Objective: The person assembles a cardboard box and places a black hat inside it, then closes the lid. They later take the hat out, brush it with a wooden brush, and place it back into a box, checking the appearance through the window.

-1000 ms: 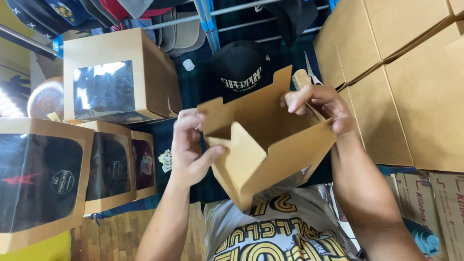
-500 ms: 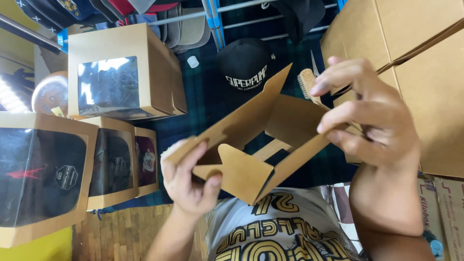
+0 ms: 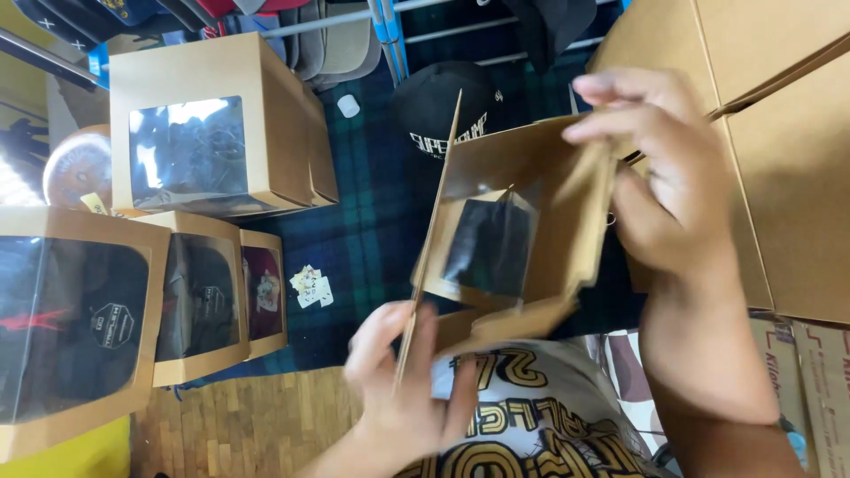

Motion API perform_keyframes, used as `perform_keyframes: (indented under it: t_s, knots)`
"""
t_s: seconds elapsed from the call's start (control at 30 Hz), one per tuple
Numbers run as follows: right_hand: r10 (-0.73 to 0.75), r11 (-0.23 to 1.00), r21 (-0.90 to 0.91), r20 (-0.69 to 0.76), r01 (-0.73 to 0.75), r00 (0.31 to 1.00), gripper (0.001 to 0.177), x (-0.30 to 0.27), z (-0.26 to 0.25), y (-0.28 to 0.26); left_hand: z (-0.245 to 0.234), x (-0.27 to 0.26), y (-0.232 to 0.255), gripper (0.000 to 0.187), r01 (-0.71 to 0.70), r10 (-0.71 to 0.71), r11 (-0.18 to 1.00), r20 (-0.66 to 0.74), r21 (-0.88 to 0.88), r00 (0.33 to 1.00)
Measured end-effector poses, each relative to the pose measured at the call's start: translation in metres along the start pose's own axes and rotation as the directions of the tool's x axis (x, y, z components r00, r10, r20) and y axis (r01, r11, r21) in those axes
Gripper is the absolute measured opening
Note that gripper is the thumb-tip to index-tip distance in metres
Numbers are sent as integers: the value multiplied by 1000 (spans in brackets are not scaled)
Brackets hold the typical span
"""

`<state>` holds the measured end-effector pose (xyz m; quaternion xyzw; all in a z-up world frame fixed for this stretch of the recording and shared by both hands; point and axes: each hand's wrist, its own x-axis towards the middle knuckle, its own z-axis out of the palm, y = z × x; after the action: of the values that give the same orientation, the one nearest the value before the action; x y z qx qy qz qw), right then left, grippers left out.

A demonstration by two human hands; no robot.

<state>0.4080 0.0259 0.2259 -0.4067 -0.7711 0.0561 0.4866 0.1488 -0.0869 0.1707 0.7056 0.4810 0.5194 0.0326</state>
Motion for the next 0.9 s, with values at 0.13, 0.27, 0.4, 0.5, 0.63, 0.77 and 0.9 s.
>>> perform_keyframes:
  t_s: [0.13, 0.27, 0.4, 0.5, 0.63, 0.77, 0.9]
  knots:
    - [37, 998, -59, 263, -22, 964, 44, -10, 26, 17, 23, -4, -22, 44, -135, 75, 988, 555, 68, 828]
    - [-263, 901, -244, 352, 360, 898, 34, -17, 33, -15, 21, 73, 16, 64, 807, -672, 491, 733, 329, 110]
    - [-196, 939, -179, 424, 294, 884, 15, -32, 25, -10, 29, 6, -65, 120, -415, 502, 858, 322, -303, 803]
    - [-215, 972, 4, 409, 234, 887, 24, -36, 19, -9, 23, 54, -62, 80, -483, 694, 708, 385, -515, 608]
    - [-210, 977, 129, 421, 171, 883, 21, -47, 18, -12, 42, 109, -48, 75, -546, 730, 679, 527, -490, 435]
    - [-156, 985, 128, 384, 115, 910, 10, -55, -1, -17, 65, 104, -62, 75, -685, 842, 532, 396, -498, 366]
    - [-146, 985, -16, 458, 172, 877, 47, -69, -30, -19, 61, 104, -66, 70, -752, 836, 532, 379, -388, 396]
